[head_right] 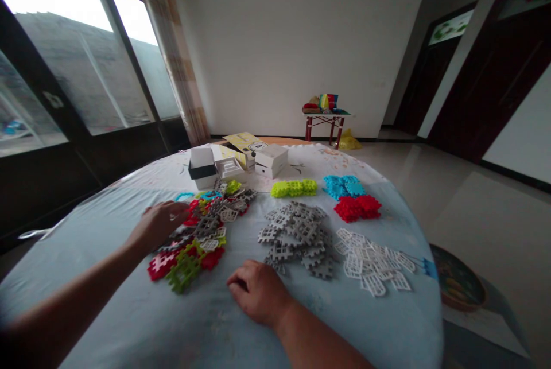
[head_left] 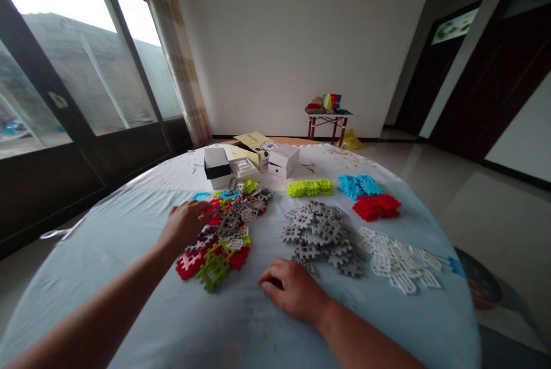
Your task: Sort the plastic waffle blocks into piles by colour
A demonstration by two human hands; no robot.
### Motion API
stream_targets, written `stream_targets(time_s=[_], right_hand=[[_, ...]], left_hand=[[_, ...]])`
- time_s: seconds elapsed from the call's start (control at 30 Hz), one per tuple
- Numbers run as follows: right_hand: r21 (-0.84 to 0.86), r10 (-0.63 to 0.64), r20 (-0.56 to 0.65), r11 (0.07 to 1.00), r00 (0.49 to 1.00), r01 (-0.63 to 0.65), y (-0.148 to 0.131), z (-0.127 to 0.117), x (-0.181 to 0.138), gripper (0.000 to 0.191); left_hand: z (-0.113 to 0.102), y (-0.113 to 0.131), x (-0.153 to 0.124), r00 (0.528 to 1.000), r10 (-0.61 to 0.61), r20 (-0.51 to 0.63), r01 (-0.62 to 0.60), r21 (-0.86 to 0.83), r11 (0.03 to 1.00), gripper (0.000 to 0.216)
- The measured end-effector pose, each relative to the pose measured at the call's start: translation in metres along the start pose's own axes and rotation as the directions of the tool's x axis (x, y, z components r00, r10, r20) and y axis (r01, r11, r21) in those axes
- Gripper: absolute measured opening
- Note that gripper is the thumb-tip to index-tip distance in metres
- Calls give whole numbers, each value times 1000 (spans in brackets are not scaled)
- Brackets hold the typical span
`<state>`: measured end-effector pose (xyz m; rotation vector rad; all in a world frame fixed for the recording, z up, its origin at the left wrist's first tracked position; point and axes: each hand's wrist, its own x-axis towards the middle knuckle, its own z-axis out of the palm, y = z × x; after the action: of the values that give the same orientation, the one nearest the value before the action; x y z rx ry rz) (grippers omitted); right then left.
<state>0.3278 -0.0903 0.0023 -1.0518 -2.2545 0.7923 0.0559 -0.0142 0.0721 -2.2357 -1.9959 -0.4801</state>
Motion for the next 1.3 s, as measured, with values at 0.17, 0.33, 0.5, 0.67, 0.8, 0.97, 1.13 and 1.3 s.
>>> stream_targets(time_s=[0.17,0.33,0.5,0.67,0.8,0.97,1.13,1.3], right_hand=[[11,15,20,1000,1000,-15,1,0,0,20],[20,21,20,1000,1000,-21,-1,-2,0,20],[6,22,31,1000,999,-23,-2,-2,-1,20],[3,7,25,1000,1000,-7,1,0,-1,20],[6,0,14,1000,1000,0,1,0,0,20],[9,4,6,1000,1000,-4,0,0,0,20],[5,-1,-5,1000,1000,1,2,1,0,20],[14,-8,-7,1000,1000,8,4,2,1,20]], left_hand=[[6,23,-7,950,293,110,-281,-115,953,35],[-2,37,-19,865,418,278,-388,-156,908,34],[-8,27,-34,841,386,379,-380,-94,920,56],[-2,14,-53,852,370,370,-373,-64,925,72],[4,6,-57,889,367,275,-366,-54,929,62],[9,4,-39,854,419,308,-402,-119,908,32],[10,13,-25,853,417,314,-384,-164,909,35],[7,14,-20,850,401,341,-361,-175,916,39]])
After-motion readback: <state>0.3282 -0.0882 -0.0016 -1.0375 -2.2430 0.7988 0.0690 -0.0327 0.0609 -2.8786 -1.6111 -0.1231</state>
